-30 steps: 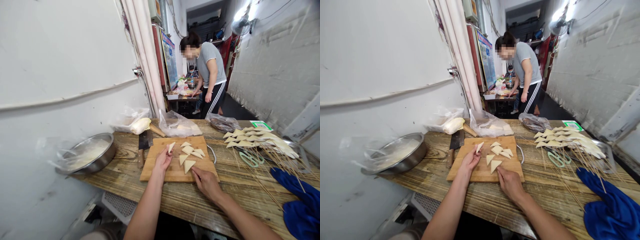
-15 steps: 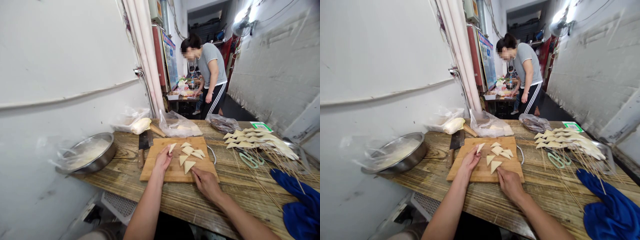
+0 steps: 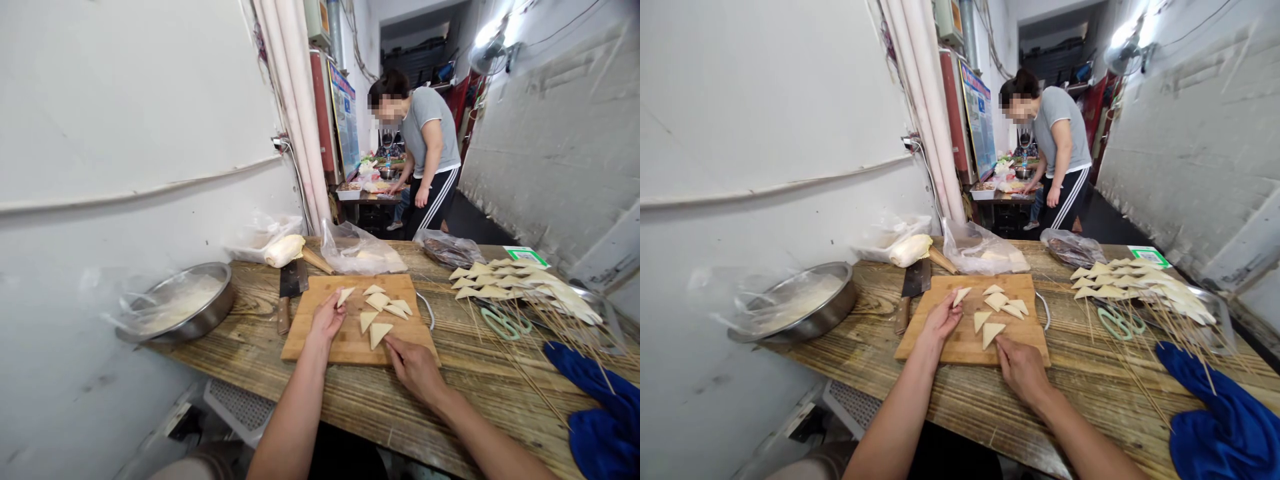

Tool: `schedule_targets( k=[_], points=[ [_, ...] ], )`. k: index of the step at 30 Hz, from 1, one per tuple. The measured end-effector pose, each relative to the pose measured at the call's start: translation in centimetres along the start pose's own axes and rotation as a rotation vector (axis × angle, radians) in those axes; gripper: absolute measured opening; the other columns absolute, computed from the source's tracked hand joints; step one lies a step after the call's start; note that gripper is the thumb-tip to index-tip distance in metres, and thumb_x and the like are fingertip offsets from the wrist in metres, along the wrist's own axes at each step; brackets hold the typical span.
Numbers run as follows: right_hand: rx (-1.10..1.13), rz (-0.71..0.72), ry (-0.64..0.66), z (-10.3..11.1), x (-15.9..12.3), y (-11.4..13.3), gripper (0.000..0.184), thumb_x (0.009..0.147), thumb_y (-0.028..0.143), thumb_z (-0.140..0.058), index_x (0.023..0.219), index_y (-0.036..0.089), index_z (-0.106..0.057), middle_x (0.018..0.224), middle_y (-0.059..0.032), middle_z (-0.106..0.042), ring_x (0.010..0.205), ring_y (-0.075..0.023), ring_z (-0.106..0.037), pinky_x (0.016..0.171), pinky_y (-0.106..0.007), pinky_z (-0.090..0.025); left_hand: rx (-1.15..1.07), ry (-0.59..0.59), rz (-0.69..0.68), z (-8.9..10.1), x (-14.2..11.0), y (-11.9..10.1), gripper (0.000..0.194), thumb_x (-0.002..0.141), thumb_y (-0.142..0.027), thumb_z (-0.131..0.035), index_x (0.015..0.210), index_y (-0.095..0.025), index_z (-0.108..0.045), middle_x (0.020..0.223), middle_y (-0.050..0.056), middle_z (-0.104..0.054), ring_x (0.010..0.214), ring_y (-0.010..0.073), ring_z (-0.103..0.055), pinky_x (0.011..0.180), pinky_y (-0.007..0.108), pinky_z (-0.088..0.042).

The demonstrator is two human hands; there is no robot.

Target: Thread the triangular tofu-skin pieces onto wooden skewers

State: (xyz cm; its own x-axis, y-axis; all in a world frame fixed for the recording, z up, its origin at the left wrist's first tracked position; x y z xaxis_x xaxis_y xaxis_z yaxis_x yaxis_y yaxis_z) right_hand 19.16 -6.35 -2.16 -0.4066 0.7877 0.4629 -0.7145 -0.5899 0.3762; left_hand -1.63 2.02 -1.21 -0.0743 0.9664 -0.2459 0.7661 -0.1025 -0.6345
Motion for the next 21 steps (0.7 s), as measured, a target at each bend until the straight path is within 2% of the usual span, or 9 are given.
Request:
schedule_targets(
  k=[9, 21],
  points=[
    [-0.01, -0.021, 0.03, 0.18, 0.16, 0.24, 0.036, 0.088, 0.023, -0.033, 0.102, 0.016, -0.065, 0.088, -0.0067, -0.071, 0.072, -0.018, -0.067, 0.063, -0.023, -0.049, 0.061, 0.019, -0.024, -0.31, -0.27, 0.1, 0.013, 0.068, -0.01, -0.066, 0.081, -0.007, -0.066, 0.072, 0.004, -0.059, 0.047, 0.001, -0.04, 0.036, 0.011, -0.029],
    [-0.021, -0.037, 0.037, -0.08, 0.01, 0.06, 0.035, 0.088, 0.022, -0.034, 0.107, 0.017, -0.063, 0.092, -0.0073, -0.071, 0.075, -0.0176, -0.067, 0.067, -0.023, -0.048, 0.19, 0.01, -0.015, -0.75, -0.78, 0.34, 0.009, 0.071, -0.016, -0.064, 0.077, -0.009, -0.066, 0.069, 0.005, -0.061, 0.046, 0.0021, -0.042, 0.037, 0.012, -0.028]
  ],
)
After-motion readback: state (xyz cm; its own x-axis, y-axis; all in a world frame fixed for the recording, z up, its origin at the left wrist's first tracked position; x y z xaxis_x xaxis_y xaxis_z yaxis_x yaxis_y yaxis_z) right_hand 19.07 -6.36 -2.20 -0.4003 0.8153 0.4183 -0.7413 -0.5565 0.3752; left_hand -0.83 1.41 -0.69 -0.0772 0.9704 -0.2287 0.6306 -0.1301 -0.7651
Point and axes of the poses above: each hand's wrist, its own x-axis towards the middle knuckle, its own z-axis out of the back of the hand, y = z × x, the point moved 1 cm from there along x, towards the middle knuckle
